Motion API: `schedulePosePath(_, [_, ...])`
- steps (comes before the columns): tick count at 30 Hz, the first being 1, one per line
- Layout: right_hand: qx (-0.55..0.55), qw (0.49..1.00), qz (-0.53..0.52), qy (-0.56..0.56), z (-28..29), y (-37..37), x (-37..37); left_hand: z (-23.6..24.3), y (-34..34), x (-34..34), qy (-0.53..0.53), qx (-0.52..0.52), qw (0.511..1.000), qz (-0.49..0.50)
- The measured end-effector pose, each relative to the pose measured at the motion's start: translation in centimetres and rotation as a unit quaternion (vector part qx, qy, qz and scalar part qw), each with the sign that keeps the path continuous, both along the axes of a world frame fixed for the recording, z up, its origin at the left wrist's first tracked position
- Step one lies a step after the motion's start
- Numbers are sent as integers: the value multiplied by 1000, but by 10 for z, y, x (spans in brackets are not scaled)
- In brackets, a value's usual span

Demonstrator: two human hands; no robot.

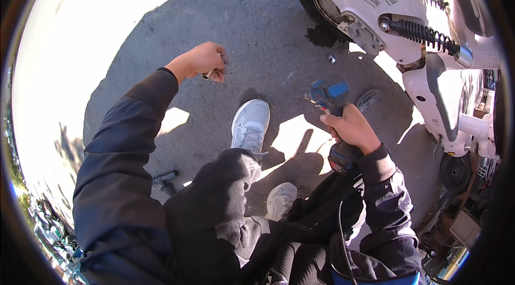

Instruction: The person uses a cordless impact driver to remove screws and a plastic cover from the rear fender of a white electric scooter. They then remove additional screws from the rear suspension area and place the removed parts on the ground.

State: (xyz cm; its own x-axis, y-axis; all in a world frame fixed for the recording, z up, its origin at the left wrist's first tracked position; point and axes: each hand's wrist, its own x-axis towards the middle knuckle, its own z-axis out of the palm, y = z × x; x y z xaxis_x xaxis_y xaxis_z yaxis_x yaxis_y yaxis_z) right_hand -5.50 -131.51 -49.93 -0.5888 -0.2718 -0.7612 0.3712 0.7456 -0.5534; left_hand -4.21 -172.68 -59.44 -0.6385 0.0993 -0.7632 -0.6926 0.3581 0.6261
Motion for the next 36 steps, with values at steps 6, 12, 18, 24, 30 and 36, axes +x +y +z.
schedulePosePath(6, [71,996,33,-46,5,-21,-18,11,-3,-25,45,4,999,-26])
schedulePosePath(12, [94,994,43,-25,2,-32,-24,11,0,-50,114,-7,992,-52])
schedulePosePath(18, [109,992,67,-10,1,-39,-29,-22,-13,-40,112,-9,993,-44])
schedulePosePath(24, [152,984,87,-23,1,-47,-39,-60,-33,-3,96,-37,994,43])
schedulePosePath(30, [159,981,109,-5,2,-51,-44,-70,-46,22,72,-81,987,116])
schedulePosePath(36, [169,981,86,-40,8,-59,-51,-50,-54,41,106,-116,981,115])
